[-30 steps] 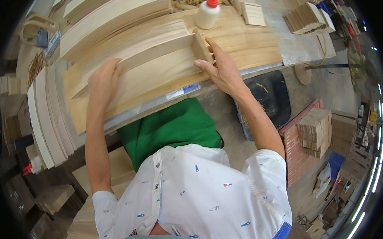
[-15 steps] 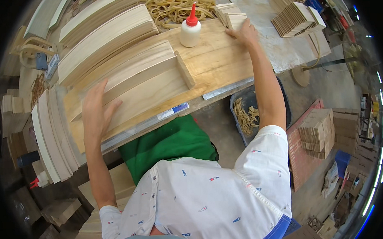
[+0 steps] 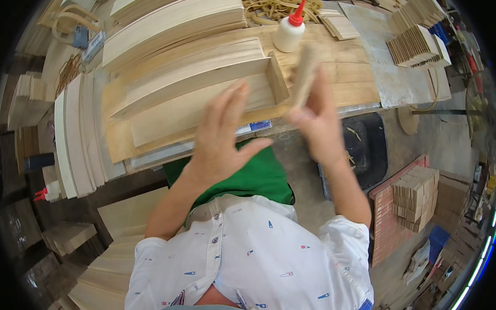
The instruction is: Assembling wooden panels into rectangular boxes using glue and checking their fit.
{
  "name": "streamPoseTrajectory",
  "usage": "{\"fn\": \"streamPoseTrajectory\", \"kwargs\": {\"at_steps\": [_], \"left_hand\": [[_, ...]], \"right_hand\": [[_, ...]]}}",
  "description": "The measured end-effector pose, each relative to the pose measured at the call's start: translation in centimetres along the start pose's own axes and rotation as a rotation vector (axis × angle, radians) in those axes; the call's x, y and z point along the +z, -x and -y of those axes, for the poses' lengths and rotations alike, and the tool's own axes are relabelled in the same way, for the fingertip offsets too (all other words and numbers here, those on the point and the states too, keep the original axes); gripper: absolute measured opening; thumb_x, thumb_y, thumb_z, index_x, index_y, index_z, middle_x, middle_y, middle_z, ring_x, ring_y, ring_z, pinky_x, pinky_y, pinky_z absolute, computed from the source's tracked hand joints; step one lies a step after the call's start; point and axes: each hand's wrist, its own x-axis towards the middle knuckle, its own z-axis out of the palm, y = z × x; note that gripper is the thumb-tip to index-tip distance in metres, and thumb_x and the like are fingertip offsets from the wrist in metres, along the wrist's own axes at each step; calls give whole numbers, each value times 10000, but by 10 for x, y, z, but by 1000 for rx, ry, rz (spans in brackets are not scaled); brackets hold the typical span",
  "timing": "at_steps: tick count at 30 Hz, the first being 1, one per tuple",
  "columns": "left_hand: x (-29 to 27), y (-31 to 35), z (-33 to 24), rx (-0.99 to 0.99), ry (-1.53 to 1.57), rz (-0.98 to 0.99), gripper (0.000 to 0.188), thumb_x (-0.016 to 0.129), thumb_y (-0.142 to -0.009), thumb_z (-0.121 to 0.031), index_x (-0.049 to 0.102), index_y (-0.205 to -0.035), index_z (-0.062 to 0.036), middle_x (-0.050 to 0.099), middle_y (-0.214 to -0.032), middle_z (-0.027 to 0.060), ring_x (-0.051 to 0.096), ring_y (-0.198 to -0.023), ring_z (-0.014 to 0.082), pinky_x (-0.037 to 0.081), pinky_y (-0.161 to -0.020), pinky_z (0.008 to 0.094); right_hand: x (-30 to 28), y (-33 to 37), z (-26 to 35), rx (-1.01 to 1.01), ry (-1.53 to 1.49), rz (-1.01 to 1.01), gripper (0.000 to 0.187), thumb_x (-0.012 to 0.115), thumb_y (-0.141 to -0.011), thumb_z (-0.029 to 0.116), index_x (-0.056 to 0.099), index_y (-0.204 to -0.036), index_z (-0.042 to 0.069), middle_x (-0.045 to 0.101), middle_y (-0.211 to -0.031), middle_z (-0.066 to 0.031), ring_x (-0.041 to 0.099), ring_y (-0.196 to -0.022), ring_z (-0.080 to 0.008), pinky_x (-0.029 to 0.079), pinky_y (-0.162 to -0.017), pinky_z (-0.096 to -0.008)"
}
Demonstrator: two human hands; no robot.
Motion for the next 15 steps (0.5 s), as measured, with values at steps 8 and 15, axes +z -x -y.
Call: {"fn": "streamPoseTrajectory", "kwargs": {"at_steps": [8, 15], "left_hand": [[-52, 48, 42, -185, -179, -332, 465, 664, -787, -69, 546, -1231, 3, 563, -1173, 172, 558, -1019, 311, 474, -850, 386], [-144, 145, 120, -855, -73, -807, 210, 640, -835, -91, 633, -984, 57, 646, -878, 134, 607, -794, 180, 478, -735, 316]], "right_hand": [[49, -3, -5, -70, 238, 225, 560, 597, -868, 165, 420, -1383, 35, 489, -1360, -117, 454, -1257, -211, 368, -1024, -347], [0, -47, -25, -131, 575, 12, 382, 519, -974, 219, 512, -1309, 36, 550, -1266, -77, 501, -1142, -163, 402, -945, -286]]}}
